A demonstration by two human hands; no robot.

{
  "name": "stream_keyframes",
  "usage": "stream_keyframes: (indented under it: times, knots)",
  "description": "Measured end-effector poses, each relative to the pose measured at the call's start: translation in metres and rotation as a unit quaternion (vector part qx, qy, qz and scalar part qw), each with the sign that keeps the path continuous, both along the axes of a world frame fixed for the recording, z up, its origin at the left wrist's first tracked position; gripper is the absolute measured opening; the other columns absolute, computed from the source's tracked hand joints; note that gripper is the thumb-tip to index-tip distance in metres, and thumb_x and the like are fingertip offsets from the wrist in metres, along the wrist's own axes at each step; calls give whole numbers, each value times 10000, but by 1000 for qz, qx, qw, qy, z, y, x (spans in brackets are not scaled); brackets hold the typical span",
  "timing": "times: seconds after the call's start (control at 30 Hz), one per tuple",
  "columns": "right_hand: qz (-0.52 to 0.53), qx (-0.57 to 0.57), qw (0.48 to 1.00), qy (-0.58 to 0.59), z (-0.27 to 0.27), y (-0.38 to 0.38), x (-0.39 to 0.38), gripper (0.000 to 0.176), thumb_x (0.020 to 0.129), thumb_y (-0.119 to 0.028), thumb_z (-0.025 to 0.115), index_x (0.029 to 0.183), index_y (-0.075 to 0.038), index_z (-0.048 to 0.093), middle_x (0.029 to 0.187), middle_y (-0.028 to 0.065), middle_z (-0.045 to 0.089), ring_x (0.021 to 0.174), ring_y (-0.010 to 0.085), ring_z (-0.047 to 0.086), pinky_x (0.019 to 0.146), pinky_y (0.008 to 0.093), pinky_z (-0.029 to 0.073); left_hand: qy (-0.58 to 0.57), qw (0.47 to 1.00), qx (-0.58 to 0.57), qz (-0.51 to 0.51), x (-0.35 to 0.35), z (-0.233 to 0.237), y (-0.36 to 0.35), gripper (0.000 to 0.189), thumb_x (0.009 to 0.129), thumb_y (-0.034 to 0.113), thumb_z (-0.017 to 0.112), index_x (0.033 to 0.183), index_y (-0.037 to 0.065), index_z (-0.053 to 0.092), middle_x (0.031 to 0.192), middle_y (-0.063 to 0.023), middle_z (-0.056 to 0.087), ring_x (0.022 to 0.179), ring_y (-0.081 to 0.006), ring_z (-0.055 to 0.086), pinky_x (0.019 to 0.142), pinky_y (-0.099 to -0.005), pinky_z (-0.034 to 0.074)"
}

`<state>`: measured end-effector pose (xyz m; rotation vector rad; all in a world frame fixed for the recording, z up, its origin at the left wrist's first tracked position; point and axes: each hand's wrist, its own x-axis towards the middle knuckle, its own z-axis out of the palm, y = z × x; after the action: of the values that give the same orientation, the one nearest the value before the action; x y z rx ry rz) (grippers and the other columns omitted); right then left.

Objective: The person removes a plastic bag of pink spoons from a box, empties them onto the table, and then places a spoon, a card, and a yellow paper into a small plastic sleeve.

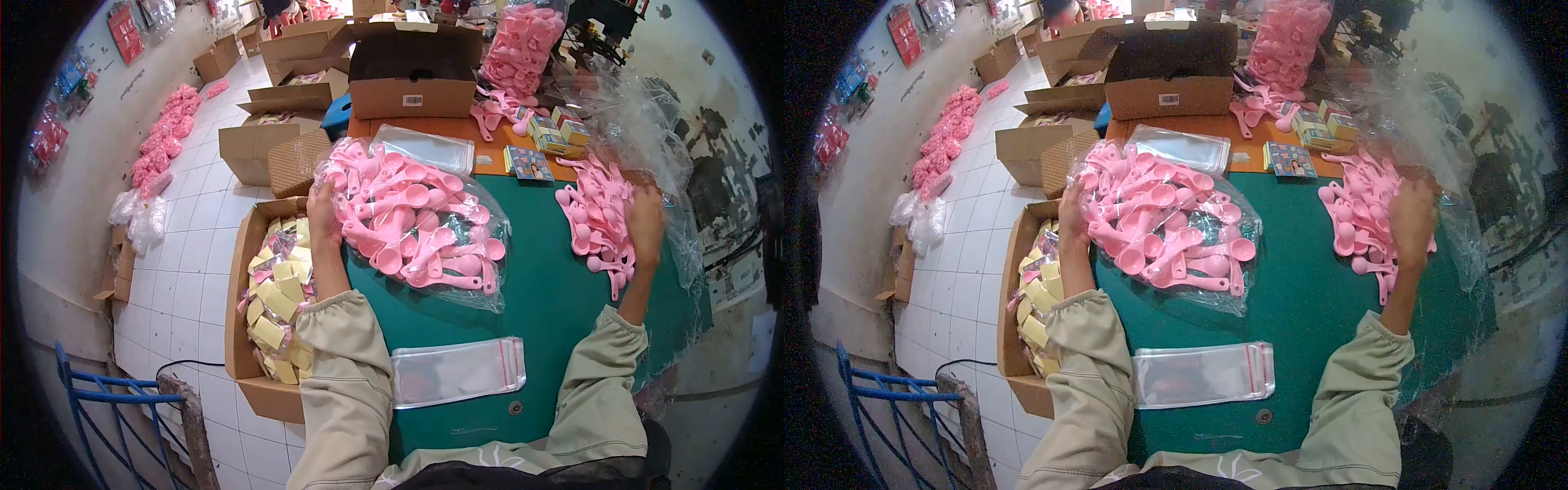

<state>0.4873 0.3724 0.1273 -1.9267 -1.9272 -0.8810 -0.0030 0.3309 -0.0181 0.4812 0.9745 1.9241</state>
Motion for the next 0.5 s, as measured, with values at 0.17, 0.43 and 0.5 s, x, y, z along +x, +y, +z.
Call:
stream_keyframes:
  times: [0.17,0.43,0.5]
  knots:
    - [517,-487,671,215,-34,-16,-113,285,692,-41,651,972,-90,679,856,91,613,776,240,585,706,334,465,-15,1000,4,-11,-1,-1,0,352,850,126,536,1162,-9,443,1097,-113,544,966,-209,570,833,-341,481]
    - [599,-285,748,-15,-80,-48,-206,660,708,-118,620,1324,-186,394,1231,159,475,1066,373,487,934,453,381,7,1000,-3,6,2,2,0,331,840,132,548,1125,-12,460,1055,-105,552,927,-202,580,804,-330,494]
    - [560,-323,762,-43,-78,-47,-208,688,663,-88,620,1309,-153,394,1280,159,408,1084,370,477,918,408,407,3,1000,-4,1,0,0,1,332,839,135,550,1123,-12,459,1055,-106,551,926,-204,581,799,-330,497]
